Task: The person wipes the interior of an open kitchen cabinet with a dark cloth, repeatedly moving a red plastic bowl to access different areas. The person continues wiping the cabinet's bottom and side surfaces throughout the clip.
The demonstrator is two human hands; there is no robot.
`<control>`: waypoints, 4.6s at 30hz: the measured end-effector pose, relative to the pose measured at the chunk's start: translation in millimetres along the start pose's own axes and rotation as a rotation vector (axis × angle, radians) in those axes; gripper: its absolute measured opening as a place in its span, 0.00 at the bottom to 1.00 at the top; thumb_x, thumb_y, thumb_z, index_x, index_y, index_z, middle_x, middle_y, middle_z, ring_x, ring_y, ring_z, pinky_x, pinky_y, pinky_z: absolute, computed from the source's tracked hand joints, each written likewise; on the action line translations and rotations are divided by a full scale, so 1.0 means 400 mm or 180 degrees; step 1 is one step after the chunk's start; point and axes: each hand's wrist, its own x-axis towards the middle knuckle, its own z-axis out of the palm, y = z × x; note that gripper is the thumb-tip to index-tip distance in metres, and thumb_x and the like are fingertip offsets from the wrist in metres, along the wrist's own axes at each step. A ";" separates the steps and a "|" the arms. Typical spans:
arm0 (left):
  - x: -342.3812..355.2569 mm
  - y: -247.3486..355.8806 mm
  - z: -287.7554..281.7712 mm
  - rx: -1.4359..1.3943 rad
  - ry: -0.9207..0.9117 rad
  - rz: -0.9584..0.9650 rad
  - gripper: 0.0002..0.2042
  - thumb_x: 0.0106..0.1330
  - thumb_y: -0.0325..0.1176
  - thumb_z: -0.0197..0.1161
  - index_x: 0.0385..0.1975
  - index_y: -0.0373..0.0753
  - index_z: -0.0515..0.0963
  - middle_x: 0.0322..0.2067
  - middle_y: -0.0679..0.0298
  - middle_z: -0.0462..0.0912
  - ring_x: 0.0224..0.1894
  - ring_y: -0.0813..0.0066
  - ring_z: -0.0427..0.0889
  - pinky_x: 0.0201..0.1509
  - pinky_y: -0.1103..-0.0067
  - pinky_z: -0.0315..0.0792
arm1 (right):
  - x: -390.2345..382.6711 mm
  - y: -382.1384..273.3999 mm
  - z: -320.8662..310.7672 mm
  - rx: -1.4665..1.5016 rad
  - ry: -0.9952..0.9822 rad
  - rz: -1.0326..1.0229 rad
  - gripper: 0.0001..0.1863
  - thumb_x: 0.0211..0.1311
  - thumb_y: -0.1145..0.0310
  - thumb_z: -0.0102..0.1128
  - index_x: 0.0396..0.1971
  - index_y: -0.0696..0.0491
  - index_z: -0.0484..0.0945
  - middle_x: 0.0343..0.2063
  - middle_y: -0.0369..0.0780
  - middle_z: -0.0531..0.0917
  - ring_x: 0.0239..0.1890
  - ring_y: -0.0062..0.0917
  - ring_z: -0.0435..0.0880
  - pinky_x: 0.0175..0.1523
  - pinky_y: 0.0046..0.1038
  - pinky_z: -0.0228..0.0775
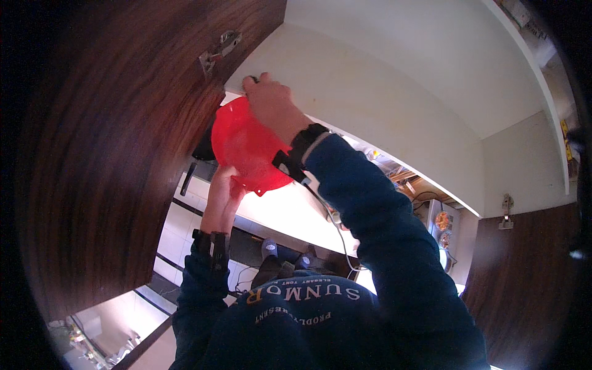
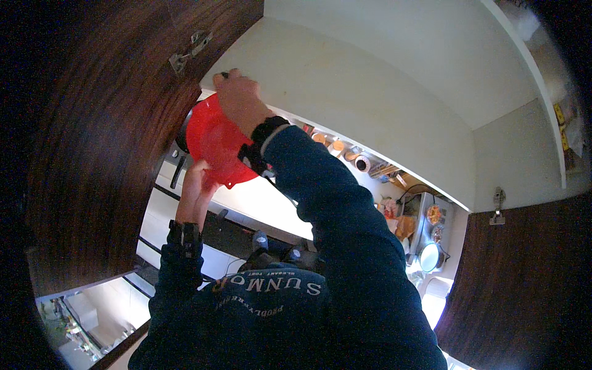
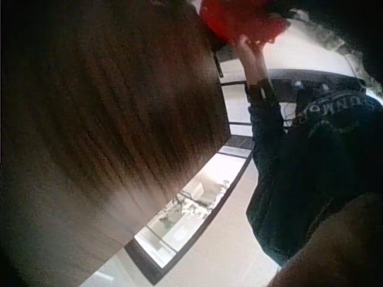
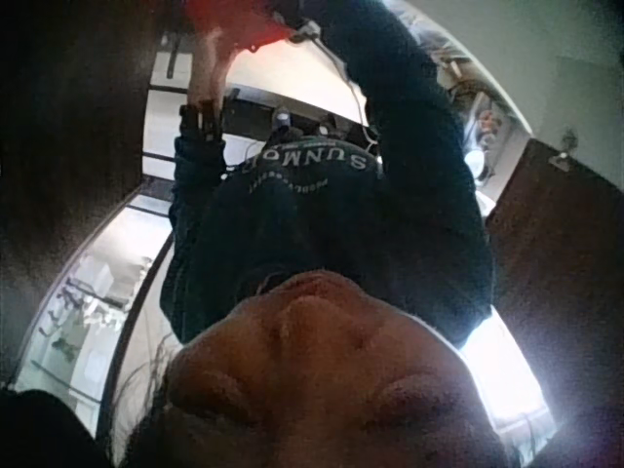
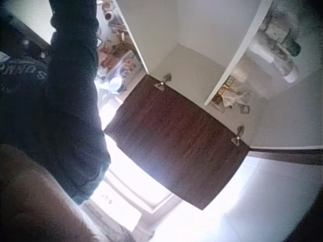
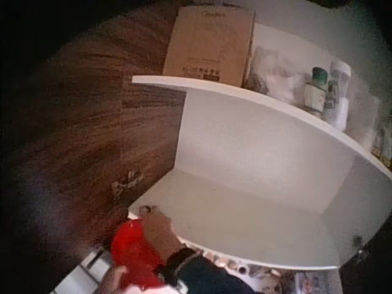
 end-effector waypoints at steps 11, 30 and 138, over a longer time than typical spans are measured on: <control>-0.023 -0.095 0.062 0.0089 -0.0345 0.0027 0.22 0.60 0.32 0.51 0.56 0.34 0.65 0.54 0.55 0.73 0.56 0.60 0.73 0.60 0.64 0.69 | -0.241 0.193 -0.102 -0.0563 -0.0283 0.0608 0.16 0.61 0.63 0.53 0.48 0.51 0.68 0.40 0.48 0.75 0.39 0.43 0.82 0.39 0.42 0.76; -0.016 -0.389 0.227 0.0066 -0.1016 -0.0913 0.21 0.54 0.30 0.55 0.49 0.31 0.68 0.46 0.51 0.77 0.47 0.56 0.77 0.47 0.64 0.75 | -0.695 0.507 -0.294 -0.0933 -0.0209 0.1491 0.21 0.52 0.64 0.62 0.46 0.51 0.69 0.38 0.48 0.76 0.39 0.43 0.82 0.40 0.40 0.77; 0.003 -0.064 0.063 -0.0071 -0.0207 -0.0048 0.26 0.56 0.28 0.53 0.58 0.36 0.63 0.56 0.55 0.71 0.57 0.58 0.72 0.58 0.59 0.69 | -0.148 0.251 -0.050 0.0189 0.0169 -0.0371 0.21 0.53 0.65 0.60 0.49 0.50 0.76 0.42 0.48 0.73 0.42 0.44 0.74 0.48 0.40 0.69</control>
